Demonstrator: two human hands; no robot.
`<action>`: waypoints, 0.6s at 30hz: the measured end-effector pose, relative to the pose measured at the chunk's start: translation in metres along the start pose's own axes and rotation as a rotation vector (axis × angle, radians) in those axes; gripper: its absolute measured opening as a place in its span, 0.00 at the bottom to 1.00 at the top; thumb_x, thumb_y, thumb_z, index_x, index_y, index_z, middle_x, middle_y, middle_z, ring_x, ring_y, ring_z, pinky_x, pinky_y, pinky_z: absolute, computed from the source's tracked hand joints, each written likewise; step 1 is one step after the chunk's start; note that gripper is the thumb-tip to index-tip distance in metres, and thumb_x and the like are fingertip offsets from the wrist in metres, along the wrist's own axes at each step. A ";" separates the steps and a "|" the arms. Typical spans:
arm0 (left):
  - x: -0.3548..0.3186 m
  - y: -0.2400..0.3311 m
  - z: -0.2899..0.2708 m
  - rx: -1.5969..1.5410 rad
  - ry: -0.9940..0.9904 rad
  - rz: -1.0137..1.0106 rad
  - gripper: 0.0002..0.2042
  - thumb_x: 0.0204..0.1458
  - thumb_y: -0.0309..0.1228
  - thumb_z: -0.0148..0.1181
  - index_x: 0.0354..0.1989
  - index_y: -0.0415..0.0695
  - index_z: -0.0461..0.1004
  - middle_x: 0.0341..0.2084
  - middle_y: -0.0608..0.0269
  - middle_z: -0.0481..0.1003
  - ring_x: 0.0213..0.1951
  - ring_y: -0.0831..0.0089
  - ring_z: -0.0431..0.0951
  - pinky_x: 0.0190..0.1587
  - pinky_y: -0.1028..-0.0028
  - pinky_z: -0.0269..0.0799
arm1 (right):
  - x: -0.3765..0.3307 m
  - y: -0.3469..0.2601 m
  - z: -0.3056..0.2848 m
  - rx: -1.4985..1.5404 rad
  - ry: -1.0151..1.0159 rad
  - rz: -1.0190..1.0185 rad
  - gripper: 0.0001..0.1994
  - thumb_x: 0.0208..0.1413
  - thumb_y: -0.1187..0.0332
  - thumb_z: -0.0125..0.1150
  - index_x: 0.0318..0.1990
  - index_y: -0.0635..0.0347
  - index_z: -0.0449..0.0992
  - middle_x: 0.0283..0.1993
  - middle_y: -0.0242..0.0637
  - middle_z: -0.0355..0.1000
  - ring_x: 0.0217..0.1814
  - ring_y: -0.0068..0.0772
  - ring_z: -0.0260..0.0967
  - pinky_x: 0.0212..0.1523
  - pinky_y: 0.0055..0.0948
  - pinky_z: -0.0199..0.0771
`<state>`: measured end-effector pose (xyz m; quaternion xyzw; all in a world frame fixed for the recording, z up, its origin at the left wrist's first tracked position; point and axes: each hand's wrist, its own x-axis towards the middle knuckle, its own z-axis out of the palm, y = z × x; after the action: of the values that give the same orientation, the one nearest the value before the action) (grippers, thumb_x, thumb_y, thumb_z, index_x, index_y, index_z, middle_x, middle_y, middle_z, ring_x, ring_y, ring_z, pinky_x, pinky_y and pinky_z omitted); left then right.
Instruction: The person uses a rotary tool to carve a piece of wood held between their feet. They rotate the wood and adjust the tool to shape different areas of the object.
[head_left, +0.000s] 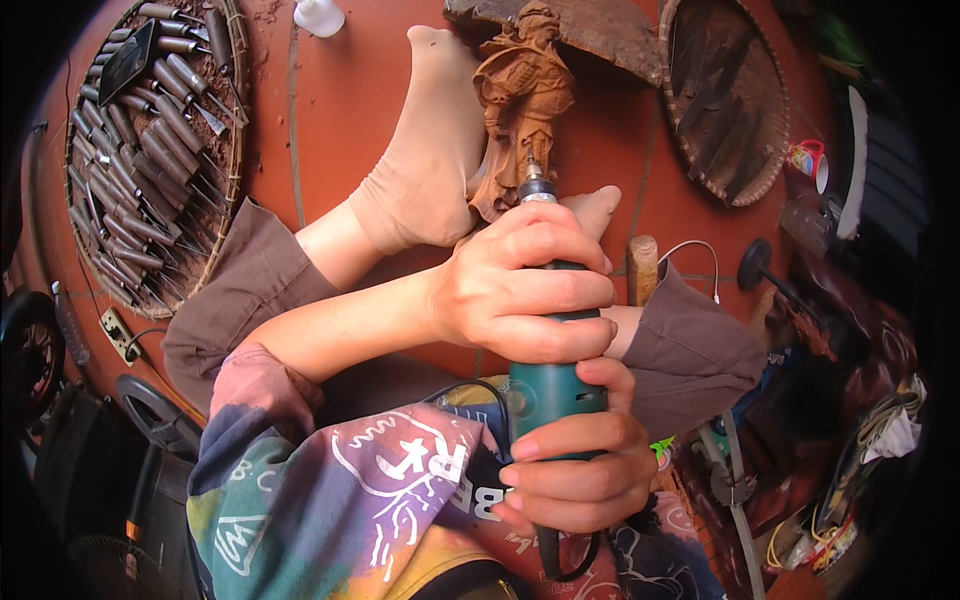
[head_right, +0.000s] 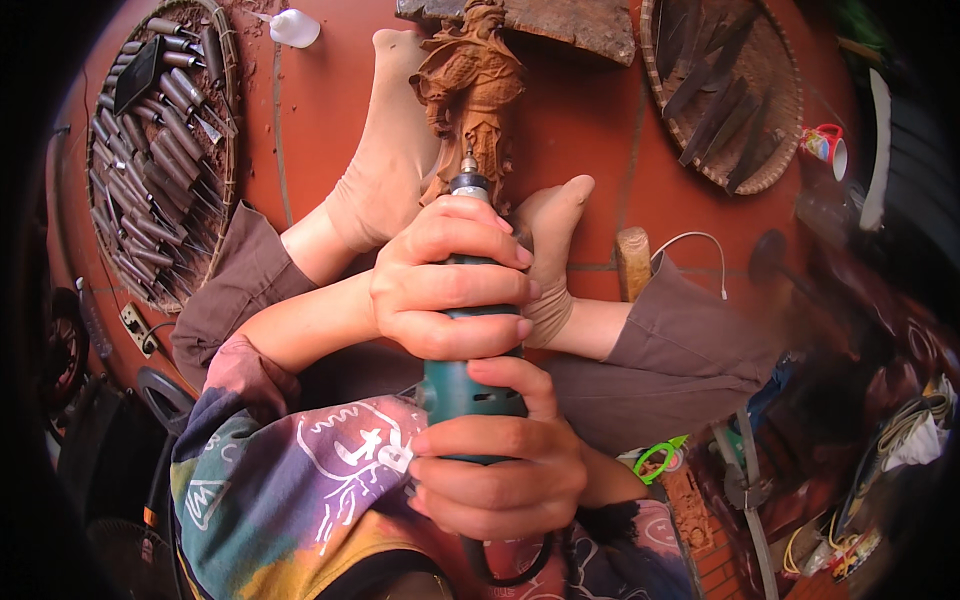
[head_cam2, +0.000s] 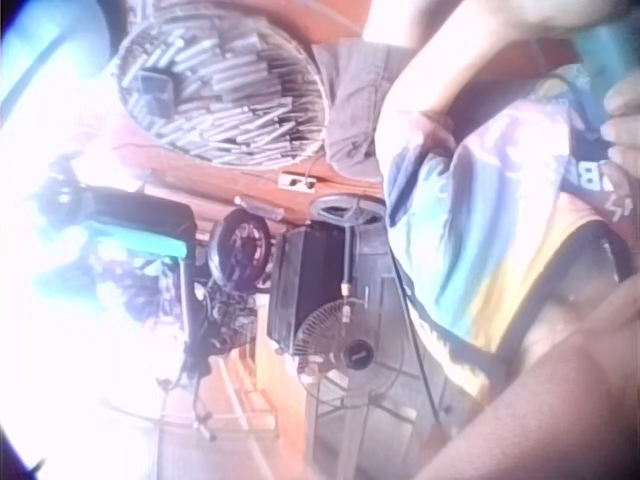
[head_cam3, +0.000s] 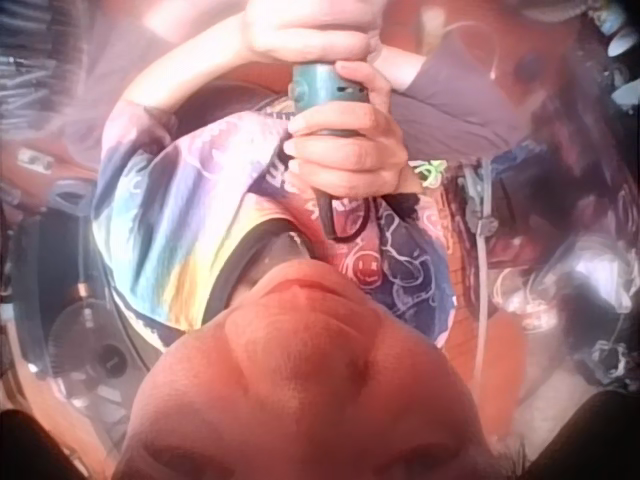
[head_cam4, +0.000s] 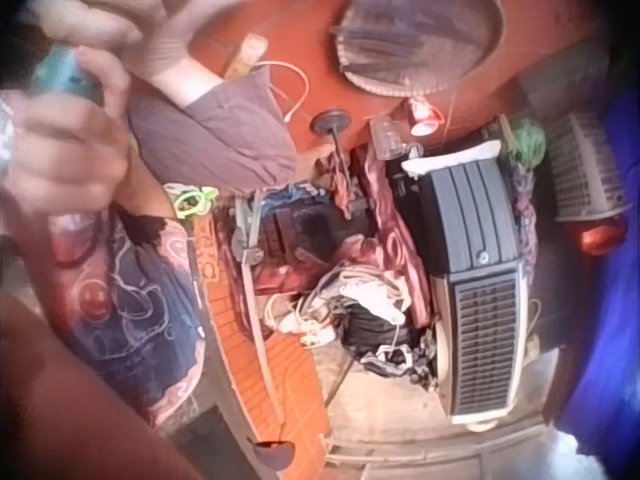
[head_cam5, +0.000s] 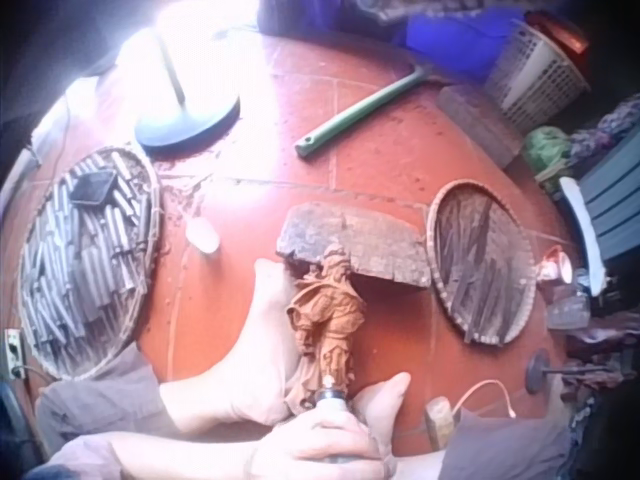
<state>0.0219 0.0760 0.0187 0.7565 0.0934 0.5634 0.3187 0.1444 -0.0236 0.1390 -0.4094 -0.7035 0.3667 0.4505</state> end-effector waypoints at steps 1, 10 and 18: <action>-0.001 0.000 0.002 0.000 -0.002 -0.001 0.12 0.47 0.26 0.67 0.40 0.49 0.76 0.39 0.63 0.79 0.43 0.63 0.77 0.47 0.61 0.76 | -0.003 0.001 -0.002 0.000 -0.006 0.000 0.10 0.37 0.67 0.75 0.25 0.44 0.77 0.30 0.11 0.74 0.41 0.22 0.75 0.60 0.52 0.58; -0.001 -0.004 0.006 0.031 0.012 -0.009 0.12 0.45 0.28 0.68 0.39 0.49 0.77 0.37 0.63 0.78 0.43 0.63 0.77 0.45 0.62 0.76 | -0.002 0.006 -0.010 -0.007 -0.050 0.013 0.09 0.39 0.67 0.74 0.24 0.43 0.76 0.29 0.11 0.74 0.42 0.22 0.74 0.58 0.54 0.58; 0.001 -0.006 0.006 0.033 0.029 -0.016 0.11 0.45 0.27 0.68 0.38 0.49 0.77 0.37 0.63 0.78 0.42 0.64 0.77 0.44 0.64 0.76 | 0.000 0.009 -0.007 -0.005 -0.022 0.006 0.09 0.40 0.66 0.74 0.24 0.43 0.76 0.31 0.11 0.74 0.41 0.22 0.74 0.58 0.55 0.57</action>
<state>0.0292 0.0791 0.0147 0.7527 0.1133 0.5699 0.3095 0.1528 -0.0195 0.1330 -0.4085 -0.7082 0.3706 0.4406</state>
